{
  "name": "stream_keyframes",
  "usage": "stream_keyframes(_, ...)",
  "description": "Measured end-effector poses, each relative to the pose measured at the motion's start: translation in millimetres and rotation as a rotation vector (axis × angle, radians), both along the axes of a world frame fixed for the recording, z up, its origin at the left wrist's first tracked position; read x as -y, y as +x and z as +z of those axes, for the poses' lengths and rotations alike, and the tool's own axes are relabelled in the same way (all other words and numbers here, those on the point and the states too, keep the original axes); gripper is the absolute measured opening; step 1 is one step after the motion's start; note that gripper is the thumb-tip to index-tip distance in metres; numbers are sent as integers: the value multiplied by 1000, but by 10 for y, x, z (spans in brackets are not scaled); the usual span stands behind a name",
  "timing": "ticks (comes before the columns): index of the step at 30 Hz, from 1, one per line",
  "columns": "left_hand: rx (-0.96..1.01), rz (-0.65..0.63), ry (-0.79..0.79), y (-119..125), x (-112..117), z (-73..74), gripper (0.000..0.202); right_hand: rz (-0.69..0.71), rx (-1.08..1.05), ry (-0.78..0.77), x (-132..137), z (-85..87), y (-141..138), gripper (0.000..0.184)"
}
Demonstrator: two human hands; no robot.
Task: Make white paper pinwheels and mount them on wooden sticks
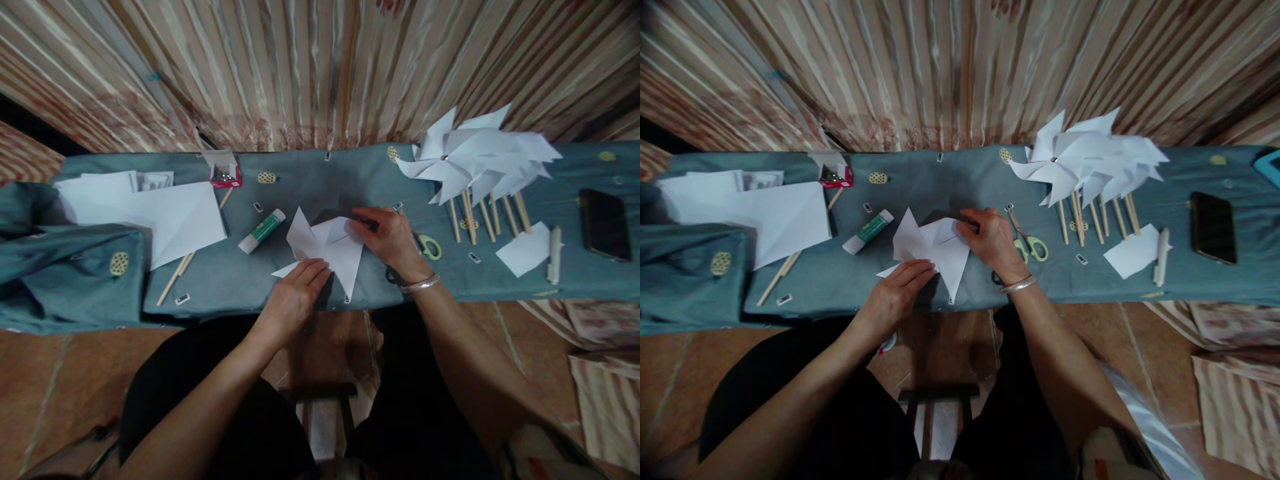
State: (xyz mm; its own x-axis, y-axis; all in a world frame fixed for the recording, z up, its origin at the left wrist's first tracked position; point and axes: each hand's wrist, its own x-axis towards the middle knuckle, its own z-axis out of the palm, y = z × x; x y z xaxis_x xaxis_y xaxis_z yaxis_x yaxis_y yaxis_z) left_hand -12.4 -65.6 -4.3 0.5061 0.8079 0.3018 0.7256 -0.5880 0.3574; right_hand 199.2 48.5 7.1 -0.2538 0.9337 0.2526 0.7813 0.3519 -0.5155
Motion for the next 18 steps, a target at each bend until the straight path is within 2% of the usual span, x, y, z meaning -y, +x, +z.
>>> stream_keyframes(8,-18,-6,21,-21,-12,8,31,-3,-19,-67,68,36,98,26)
stream_keyframes(18,-62,32,108,22,-45,41,26,-21,35,-114,282,124,237,29)
